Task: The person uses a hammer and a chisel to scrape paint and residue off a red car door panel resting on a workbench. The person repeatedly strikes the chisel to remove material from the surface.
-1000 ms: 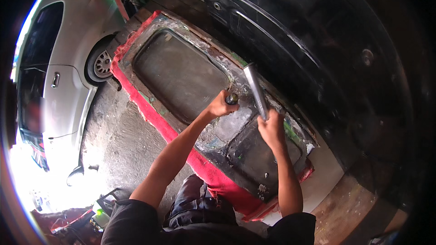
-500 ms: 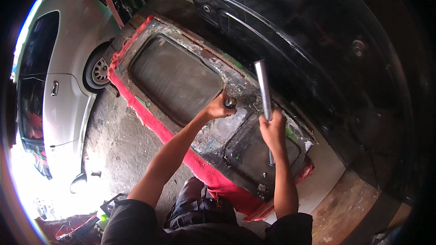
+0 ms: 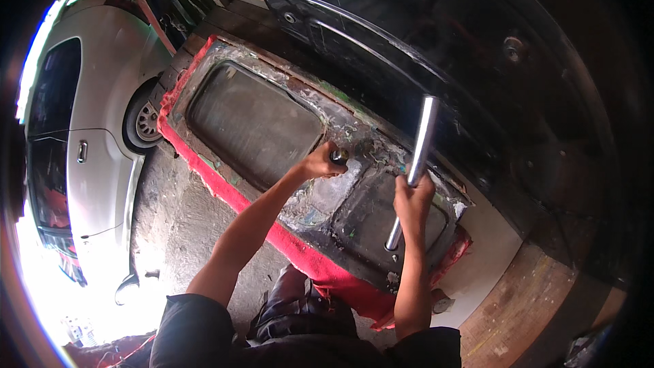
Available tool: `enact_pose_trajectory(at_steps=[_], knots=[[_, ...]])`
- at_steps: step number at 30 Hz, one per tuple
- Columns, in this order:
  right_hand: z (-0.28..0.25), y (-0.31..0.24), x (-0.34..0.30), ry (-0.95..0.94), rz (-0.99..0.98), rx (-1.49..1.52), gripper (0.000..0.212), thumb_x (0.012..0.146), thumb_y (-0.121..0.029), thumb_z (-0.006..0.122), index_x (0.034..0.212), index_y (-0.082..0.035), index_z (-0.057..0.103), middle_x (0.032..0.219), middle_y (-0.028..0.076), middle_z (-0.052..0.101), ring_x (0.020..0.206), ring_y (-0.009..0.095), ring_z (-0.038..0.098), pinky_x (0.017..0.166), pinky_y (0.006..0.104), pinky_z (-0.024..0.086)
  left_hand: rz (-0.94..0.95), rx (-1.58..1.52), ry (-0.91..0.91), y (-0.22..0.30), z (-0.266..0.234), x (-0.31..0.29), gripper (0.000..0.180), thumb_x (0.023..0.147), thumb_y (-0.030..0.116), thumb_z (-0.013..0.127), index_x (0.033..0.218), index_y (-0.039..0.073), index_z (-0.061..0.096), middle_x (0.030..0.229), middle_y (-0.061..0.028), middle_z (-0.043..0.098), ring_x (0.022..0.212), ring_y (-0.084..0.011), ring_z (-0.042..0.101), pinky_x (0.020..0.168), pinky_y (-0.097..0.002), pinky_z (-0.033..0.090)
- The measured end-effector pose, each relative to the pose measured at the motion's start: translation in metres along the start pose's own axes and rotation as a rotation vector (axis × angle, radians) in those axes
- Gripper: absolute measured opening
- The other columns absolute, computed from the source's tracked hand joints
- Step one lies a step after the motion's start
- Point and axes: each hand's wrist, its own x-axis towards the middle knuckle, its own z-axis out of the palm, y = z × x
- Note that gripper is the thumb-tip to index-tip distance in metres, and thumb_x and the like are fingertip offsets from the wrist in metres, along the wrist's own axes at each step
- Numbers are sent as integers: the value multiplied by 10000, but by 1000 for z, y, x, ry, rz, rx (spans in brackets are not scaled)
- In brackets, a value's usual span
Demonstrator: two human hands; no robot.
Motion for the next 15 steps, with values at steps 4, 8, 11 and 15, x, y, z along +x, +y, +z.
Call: enact_pose_trajectory(at_steps=[4, 8, 11, 15], knots=[[20, 29, -14, -227, -85, -306, 128, 814, -21, 612, 906, 55, 568, 610, 84, 542, 537, 188, 590, 513, 350, 463, 10, -9, 3, 0, 1, 2, 188, 707, 151, 716, 752, -7, 623, 553, -25, 570, 444, -111, 525, 399, -276, 399], [29, 15, -27, -320, -249, -430, 226, 773, -46, 675, 947, 66, 583, 670, 206, 599, 606, 335, 654, 580, 434, 502, 64, -73, 30, 1, -1, 0, 110, 728, 71, 696, 708, 5, 610, 508, -10, 522, 399, -90, 479, 376, -254, 343], [5, 3, -20, -107, 7, -203, 179, 794, -53, 654, 935, 38, 590, 657, 125, 592, 540, 210, 592, 518, 374, 457, 56, -16, -9, 0, 0, -6, 175, 727, 61, 702, 614, 10, 579, 492, -13, 518, 391, -98, 478, 374, -260, 335], [2, -15, -19, 10, 15, 12, 141, 801, -82, 650, 785, 20, 553, 632, 72, 582, 537, 140, 554, 488, 352, 427, 77, -124, -44, -12, -6, -1, 219, 733, 60, 717, 595, 16, 554, 498, -23, 530, 391, -103, 480, 373, -270, 329]])
